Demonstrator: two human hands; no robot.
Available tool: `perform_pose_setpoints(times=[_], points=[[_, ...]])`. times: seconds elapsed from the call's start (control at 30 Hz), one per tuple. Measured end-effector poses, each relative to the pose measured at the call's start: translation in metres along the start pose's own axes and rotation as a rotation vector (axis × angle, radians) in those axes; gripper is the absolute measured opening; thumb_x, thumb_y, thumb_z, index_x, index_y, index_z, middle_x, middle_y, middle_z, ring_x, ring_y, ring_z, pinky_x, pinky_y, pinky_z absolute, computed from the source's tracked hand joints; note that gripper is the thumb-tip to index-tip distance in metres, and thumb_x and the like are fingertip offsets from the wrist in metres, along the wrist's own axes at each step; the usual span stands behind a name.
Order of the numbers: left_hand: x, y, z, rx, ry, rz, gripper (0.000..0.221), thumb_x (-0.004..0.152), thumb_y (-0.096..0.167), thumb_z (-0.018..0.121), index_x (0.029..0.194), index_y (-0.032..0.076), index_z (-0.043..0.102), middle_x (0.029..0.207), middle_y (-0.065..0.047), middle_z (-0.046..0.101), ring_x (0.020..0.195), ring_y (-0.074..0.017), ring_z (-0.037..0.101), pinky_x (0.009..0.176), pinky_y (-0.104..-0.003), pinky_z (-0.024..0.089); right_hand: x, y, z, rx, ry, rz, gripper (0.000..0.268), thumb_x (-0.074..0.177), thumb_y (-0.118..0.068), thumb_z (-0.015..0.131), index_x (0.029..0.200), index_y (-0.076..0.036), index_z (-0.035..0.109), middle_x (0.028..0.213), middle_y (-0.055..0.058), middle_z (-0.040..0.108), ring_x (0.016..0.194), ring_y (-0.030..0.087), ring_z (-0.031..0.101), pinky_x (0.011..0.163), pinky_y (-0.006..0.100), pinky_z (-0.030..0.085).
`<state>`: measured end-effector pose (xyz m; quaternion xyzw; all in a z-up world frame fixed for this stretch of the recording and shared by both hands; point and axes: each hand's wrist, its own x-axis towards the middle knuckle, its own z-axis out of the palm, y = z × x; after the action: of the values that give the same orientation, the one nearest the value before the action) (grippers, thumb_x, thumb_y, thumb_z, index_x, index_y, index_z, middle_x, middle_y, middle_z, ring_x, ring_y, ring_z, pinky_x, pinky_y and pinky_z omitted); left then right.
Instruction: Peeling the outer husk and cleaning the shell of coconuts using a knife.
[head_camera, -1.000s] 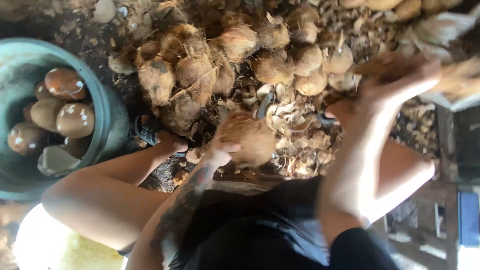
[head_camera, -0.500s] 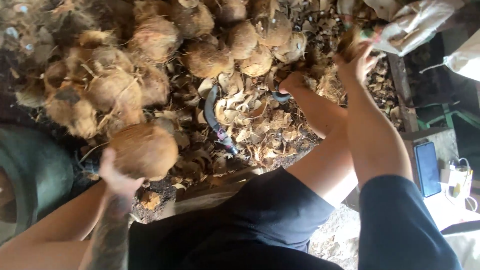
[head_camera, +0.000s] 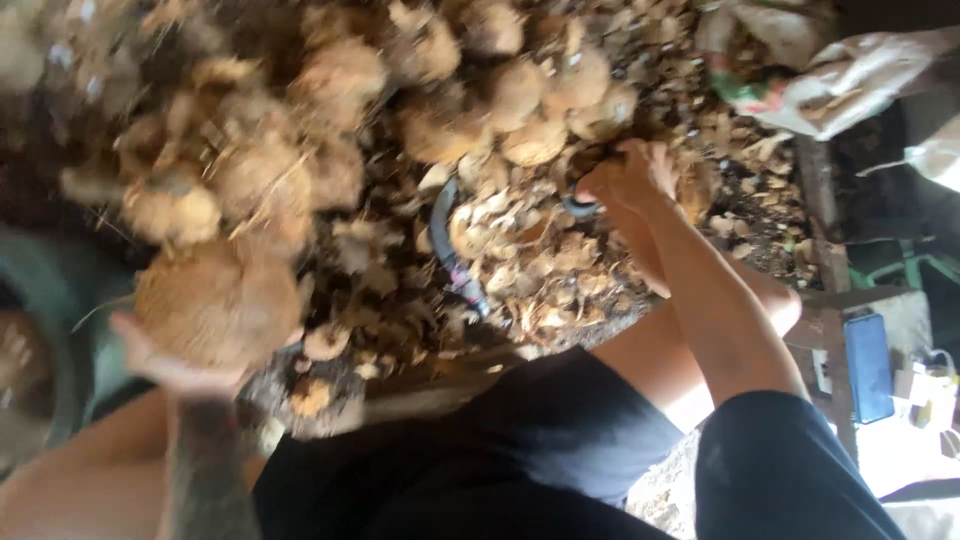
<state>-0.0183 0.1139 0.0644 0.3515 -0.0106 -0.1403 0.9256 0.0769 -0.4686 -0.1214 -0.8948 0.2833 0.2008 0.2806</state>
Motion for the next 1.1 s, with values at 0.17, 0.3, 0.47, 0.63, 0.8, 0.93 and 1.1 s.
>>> perform_pose_setpoints(times=[0.17,0.3,0.47,0.63,0.8,0.93,1.1], points=[[0.007,-0.025,-0.037,-0.332,0.887,0.161,0.095,0.056,0.058,0.088,0.140,0.017,0.068,0.145,-0.021,0.068,0.125,-0.0444,0.072,0.103,-0.069,0.063,-0.046,-0.045,0.114,0.221,-0.894,-0.113,0.060,0.099,-0.049,0.070,0.140,-0.005,0.063,0.106,0.021,0.072,0.099,0.038,0.077,0.077,0.052,0.067],[-0.010,-0.034,-0.053,-0.338,0.845,0.046,0.089,0.067,0.060,0.087,0.144,0.021,0.063,0.147,-0.015,0.066,0.131,-0.0386,0.067,0.111,-0.059,0.057,-0.028,0.023,0.259,-0.227,-1.004,-0.362,0.072,0.102,-0.036,0.059,0.160,0.000,0.036,0.137,0.044,0.057,0.132,0.059,0.055,0.108,0.064,0.053],[-0.035,-0.034,-0.022,-0.236,0.840,-0.075,0.095,0.075,0.069,0.077,0.150,0.014,0.057,0.151,-0.014,0.062,0.134,-0.0356,0.063,0.114,-0.050,0.054,-0.066,0.024,0.326,-0.152,-0.534,-0.180,0.048,0.081,-0.050,0.076,0.118,-0.019,0.079,0.119,0.020,0.073,0.119,0.043,0.070,0.102,0.056,0.055],[-0.022,-0.029,-0.005,-0.294,0.856,-0.116,0.100,0.069,0.067,0.081,0.149,0.011,0.058,0.146,-0.017,0.064,0.131,-0.0369,0.064,0.110,-0.051,0.054,-0.073,-0.003,0.308,-0.160,-0.381,-0.100,0.054,0.070,-0.047,0.075,0.115,-0.018,0.076,0.109,0.015,0.077,0.113,0.038,0.073,0.097,0.052,0.056],[-0.012,-0.027,0.015,-0.255,0.886,-0.278,0.113,0.064,0.059,0.087,0.156,0.005,0.049,0.153,-0.024,0.056,0.142,-0.0411,0.055,0.115,-0.053,0.048,-0.086,-0.024,0.226,0.050,-0.316,-0.004,0.017,0.066,-0.016,0.068,0.080,-0.009,0.074,0.051,0.011,0.061,0.040,0.032,0.065,0.035,0.044,0.051],[-0.026,-0.033,-0.009,-0.359,0.617,-0.098,0.085,0.078,0.067,0.077,0.140,0.010,0.065,0.144,-0.019,0.065,0.132,-0.0400,0.063,0.116,-0.057,0.048,-0.244,-0.153,0.094,0.578,-0.402,-0.122,0.016,0.080,-0.017,0.069,0.085,-0.002,0.065,0.063,0.018,0.063,0.047,0.027,0.066,0.043,0.037,0.053],[-0.032,-0.055,-0.010,-0.382,0.644,-0.056,0.093,0.079,0.065,0.077,0.149,0.008,0.057,0.151,-0.021,0.059,0.140,-0.0416,0.056,0.120,-0.062,0.041,-0.312,-0.153,0.094,0.756,-0.381,-0.936,0.014,0.080,0.010,0.063,0.080,0.000,0.073,0.067,0.020,0.073,0.054,0.031,0.075,0.049,0.028,0.056]])
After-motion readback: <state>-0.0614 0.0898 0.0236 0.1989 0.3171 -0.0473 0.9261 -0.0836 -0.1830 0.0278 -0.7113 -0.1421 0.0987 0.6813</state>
